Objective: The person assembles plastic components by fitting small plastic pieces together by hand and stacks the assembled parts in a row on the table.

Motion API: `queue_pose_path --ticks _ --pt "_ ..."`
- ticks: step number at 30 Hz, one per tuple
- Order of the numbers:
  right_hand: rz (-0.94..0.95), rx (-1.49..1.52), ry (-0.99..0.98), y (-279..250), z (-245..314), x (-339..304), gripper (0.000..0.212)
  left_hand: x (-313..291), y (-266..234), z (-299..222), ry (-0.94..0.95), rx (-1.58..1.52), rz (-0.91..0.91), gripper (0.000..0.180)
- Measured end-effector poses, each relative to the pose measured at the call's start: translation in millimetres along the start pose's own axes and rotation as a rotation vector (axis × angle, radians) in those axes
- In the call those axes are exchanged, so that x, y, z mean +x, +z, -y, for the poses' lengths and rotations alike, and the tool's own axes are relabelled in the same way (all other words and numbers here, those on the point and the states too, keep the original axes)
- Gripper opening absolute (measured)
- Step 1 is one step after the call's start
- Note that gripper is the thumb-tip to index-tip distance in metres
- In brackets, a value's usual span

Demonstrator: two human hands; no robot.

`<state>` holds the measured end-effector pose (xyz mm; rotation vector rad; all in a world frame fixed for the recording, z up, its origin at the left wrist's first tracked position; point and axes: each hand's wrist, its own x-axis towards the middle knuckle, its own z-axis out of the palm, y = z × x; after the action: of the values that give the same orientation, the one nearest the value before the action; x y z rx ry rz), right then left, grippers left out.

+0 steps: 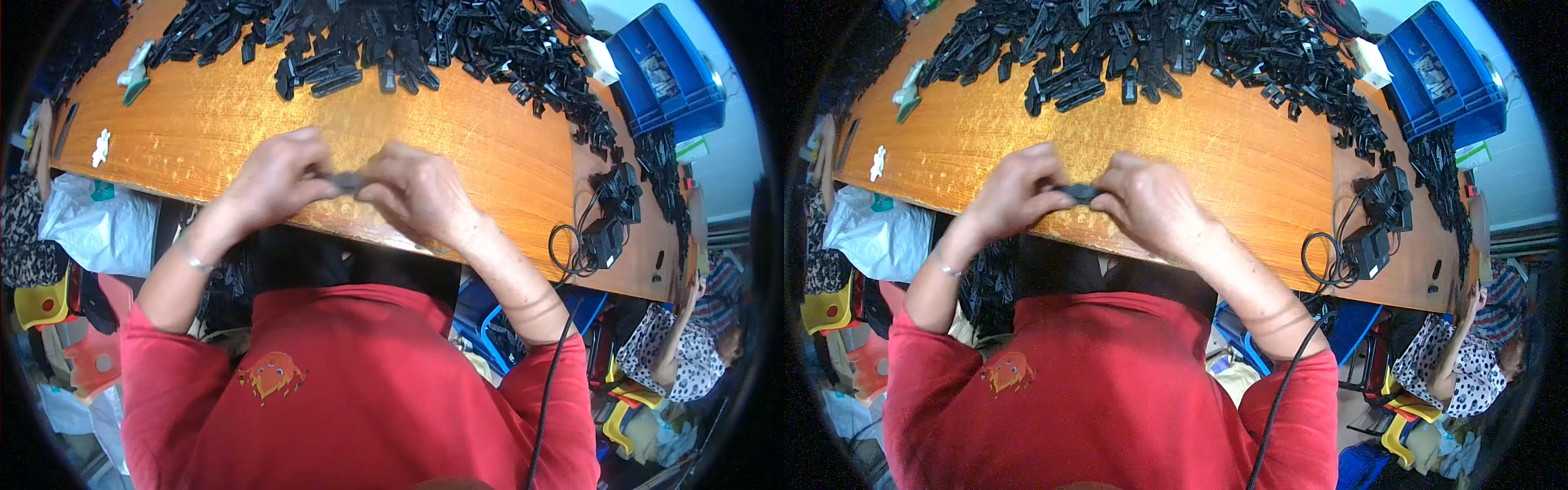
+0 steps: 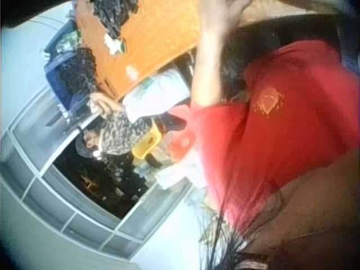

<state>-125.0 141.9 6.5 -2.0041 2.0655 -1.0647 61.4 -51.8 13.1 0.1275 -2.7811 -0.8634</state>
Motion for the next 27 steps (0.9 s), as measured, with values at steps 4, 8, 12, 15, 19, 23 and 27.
queue_pose_path --ticks 4,8,12,15,19,23,27 --pt "0.084 0.075 0.004 -32 -27 16 0.015 -57 -91 25 -0.349 -0.197 0.215 0.021" --pt "-0.209 -0.467 0.374 -65 -96 30 0.02 -31 -89 21 -0.348 -0.196 0.017 0.025" --pt "-0.194 -0.573 0.446 -68 -124 52 0.023 57 -29 22 0.139 0.215 -0.238 0.023" --pt "-0.203 -0.623 0.483 -59 -144 65 0.022 106 3 30 0.3 0.325 -0.313 0.021" --pt "-0.104 -0.722 0.537 -54 -156 75 0.019 136 18 39 0.386 0.457 -0.278 0.019" --pt "-0.078 -0.677 0.443 -58 -150 65 0.018 136 17 40 0.444 0.485 -0.294 0.013" --pt "0.019 -0.524 0.537 -61 -129 53 0.026 125 21 20 0.445 0.392 -0.249 0.014"
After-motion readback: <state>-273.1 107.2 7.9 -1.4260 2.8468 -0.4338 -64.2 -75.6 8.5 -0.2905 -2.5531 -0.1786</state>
